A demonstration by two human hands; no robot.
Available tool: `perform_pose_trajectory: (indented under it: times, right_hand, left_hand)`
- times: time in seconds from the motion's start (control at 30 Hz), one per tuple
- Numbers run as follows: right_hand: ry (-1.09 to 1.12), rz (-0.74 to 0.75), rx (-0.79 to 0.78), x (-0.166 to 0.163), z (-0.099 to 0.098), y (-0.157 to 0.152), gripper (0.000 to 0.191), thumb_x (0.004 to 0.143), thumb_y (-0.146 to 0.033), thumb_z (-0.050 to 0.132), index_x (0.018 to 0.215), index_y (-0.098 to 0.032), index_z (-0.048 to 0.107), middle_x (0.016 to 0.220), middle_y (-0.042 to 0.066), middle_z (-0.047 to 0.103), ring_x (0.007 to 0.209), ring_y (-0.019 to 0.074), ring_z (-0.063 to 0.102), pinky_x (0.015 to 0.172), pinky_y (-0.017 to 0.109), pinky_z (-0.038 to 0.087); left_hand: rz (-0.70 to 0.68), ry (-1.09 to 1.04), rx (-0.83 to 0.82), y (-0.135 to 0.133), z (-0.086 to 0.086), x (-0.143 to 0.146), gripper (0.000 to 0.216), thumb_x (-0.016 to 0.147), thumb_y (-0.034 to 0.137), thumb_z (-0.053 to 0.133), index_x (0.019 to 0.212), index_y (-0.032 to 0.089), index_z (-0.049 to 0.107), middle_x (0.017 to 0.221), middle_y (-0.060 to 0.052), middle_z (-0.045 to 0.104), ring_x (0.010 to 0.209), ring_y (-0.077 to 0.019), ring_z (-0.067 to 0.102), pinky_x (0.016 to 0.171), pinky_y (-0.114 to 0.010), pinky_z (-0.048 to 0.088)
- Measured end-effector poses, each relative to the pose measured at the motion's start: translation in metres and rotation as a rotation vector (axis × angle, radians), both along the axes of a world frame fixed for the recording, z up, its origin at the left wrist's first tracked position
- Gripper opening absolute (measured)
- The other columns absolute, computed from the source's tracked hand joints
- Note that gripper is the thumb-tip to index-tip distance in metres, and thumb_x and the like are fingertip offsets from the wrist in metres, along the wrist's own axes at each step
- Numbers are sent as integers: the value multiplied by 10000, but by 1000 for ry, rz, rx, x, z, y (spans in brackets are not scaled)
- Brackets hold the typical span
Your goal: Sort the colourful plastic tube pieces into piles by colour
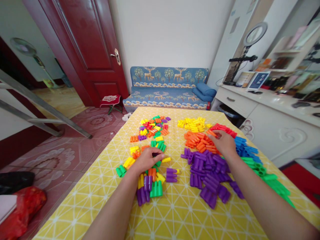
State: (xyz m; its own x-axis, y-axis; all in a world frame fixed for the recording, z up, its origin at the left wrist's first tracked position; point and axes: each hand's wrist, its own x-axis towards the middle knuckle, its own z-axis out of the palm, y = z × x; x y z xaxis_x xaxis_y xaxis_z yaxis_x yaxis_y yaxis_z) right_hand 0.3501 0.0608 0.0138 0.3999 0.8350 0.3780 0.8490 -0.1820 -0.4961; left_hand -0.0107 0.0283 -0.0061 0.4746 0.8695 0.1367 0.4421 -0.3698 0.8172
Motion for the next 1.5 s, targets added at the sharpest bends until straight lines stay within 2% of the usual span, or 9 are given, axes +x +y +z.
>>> perform_pose_trajectory:
  times: [0.13, 0.4, 0.53, 0.67, 0.77, 0.87, 1.1, 1.3, 1.5]
  right_hand:
    - [-66, -51, -130, 21, -10, 16, 420, 800, -442, 581, 1084, -153, 692, 1031, 131, 721, 932, 269, 665, 769, 332, 480]
    - [-70, 67, -204, 18, -14, 15, 532, 928, -467, 343, 1034, -110, 723, 1026, 192, 712, 993, 299, 650, 804, 353, 468]
    - [-54, 100, -63, -5, 4, 2, 523, 924, -475, 352, 1033, -109, 710, 1047, 186, 703, 1019, 297, 631, 855, 373, 458]
    - [85, 373, 160, -66, 22, -28, 414, 894, -441, 433, 1023, -148, 696, 1075, 124, 700, 1020, 239, 627, 901, 353, 460]
    - [161, 594, 49, -120, 20, -56, 277, 854, -342, 504, 988, -195, 697, 983, 64, 718, 860, 191, 656, 773, 309, 497]
    - [-19, 638, -138, -153, 9, -78, 230, 760, -166, 564, 929, -223, 709, 944, 48, 718, 794, 183, 656, 702, 289, 471]
    - [-240, 636, -333, -152, -3, -98, 382, 629, -70, 609, 930, -285, 703, 865, 19, 718, 760, 199, 663, 607, 255, 394]
    - [85, 806, -231, -172, -26, -98, 235, 705, -93, 575, 836, -248, 692, 791, -6, 675, 653, 137, 601, 589, 231, 406]
    - [218, 642, 28, -189, -44, -98, 240, 818, -133, 507, 1003, -213, 637, 1020, 55, 633, 880, 179, 623, 749, 298, 488]
  left_hand:
    - [4, -11, -2, 0, -1, 0, 383, 838, 489, 556, 805, 140, 709, 766, -28, 685, 721, -150, 586, 689, -244, 442]
    - [15, -31, -5, -1, -1, -1, 394, 832, 501, 566, 817, 136, 713, 788, -37, 697, 733, -158, 592, 696, -252, 451]
    - [14, -31, -8, -1, 2, -1, 379, 834, 482, 568, 816, 133, 714, 787, -37, 700, 734, -158, 596, 705, -253, 456]
    - [15, -26, -9, -2, 2, 0, 339, 845, 434, 557, 824, 134, 713, 789, -35, 697, 740, -160, 597, 704, -256, 453]
    - [17, -21, 0, -2, 2, 0, 313, 843, 403, 560, 827, 132, 715, 788, -36, 696, 743, -159, 598, 699, -253, 449]
    - [22, -25, 11, -2, 2, 1, 303, 838, 388, 566, 818, 128, 720, 780, -40, 697, 739, -160, 602, 695, -252, 451]
    - [34, -21, 7, -1, 0, 0, 267, 820, 354, 579, 827, 130, 725, 785, -43, 702, 737, -167, 614, 691, -256, 460]
    - [21, -16, 13, -3, 1, 1, 252, 819, 339, 575, 837, 137, 723, 784, -44, 705, 742, -166, 615, 703, -255, 467]
    - [24, -7, 41, -2, 2, 1, 230, 815, 321, 580, 845, 148, 729, 835, -50, 719, 786, -173, 623, 744, -262, 468]
